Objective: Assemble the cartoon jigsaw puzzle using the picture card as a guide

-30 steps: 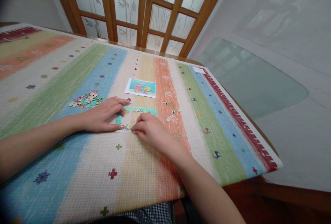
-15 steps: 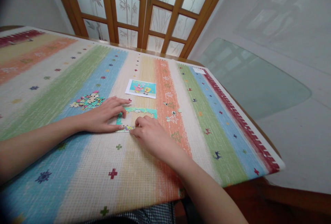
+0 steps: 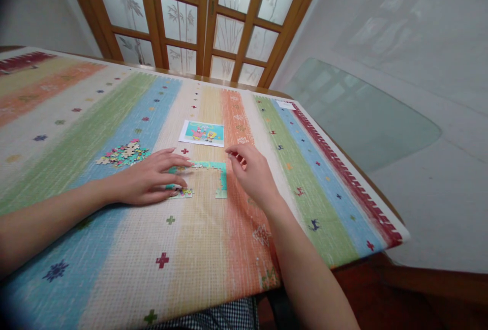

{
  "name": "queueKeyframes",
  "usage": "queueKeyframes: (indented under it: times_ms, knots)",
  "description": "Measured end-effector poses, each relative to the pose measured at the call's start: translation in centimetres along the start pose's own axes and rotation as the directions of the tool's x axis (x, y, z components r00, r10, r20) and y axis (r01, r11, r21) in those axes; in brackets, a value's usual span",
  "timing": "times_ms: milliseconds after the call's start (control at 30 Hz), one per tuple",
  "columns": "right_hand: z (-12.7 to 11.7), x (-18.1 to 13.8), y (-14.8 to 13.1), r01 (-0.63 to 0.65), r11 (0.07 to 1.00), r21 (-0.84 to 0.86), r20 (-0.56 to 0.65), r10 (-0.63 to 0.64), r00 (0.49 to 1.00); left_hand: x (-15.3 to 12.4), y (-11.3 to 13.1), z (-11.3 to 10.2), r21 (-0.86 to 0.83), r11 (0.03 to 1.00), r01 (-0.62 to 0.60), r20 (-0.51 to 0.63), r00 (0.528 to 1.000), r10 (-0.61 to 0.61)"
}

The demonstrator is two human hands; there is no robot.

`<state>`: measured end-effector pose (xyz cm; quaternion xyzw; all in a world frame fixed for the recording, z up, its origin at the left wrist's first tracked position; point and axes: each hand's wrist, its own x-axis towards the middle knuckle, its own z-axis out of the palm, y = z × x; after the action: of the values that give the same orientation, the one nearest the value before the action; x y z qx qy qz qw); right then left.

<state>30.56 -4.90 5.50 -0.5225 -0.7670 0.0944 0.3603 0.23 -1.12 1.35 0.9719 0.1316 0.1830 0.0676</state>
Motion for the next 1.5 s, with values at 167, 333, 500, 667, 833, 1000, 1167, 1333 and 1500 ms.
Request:
queueKeyframes:
  times_ms: [167, 333, 500, 667, 833, 1000, 1167, 1333, 1500]
  knots:
    - [-1.8, 0.6, 3.2, -0.155, 0.987, -0.046, -0.147, 0.147, 0.978, 0.2, 0.1, -0.1, 0.036, 0.991, -0.132, 0.003, 0.991, 0.132]
    - [-3.4, 0.3, 5.5, -0.292, 0.952, -0.088, -0.113, 0.282, 0.953, 0.3, 0.3, -0.1, 0.029, 0.987, -0.156, 0.000, 0.988, 0.157]
    - [-3.8, -0.4, 6.4, -0.301, 0.938, -0.172, 0.338, 0.343, 0.876, 0.3, 0.4, 0.1, 0.019, 0.986, -0.166, 0.002, 0.986, 0.166]
    - [-3.2, -0.5, 5.5, -0.295, 0.933, -0.207, 0.507, 0.360, 0.783, 0.2, 0.4, 0.3, 0.004, 0.985, -0.175, -0.008, 0.985, 0.175]
    - [-2.7, -0.5, 5.8, -0.246, 0.940, -0.237, 0.486, 0.334, 0.808, 0.2, 0.6, 0.3, -0.005, 0.984, -0.178, -0.009, 0.984, 0.178]
    - [-2.3, -0.5, 6.7, -0.299, 0.928, -0.224, 0.482, 0.372, 0.793, 0.3, 0.7, 0.3, -0.029, 0.986, -0.164, -0.016, 0.986, 0.164]
    - [-1.9, -0.4, 6.2, -0.380, 0.917, -0.120, 0.500, 0.387, 0.775, 0.2, 0.7, 0.4, -0.054, 0.987, -0.154, -0.023, 0.988, 0.153]
    - [-2.2, -0.3, 4.0, -0.437, 0.898, 0.057, 0.543, 0.339, 0.768, 0.3, 0.8, 0.3, -0.052, 0.987, -0.150, -0.015, 0.989, 0.150]
    - [-0.8, -0.2, 0.7, -0.482, 0.842, 0.242, 0.608, 0.255, 0.752, 0.5, 0.9, 0.2, -0.058, 0.986, -0.159, -0.022, 0.987, 0.158]
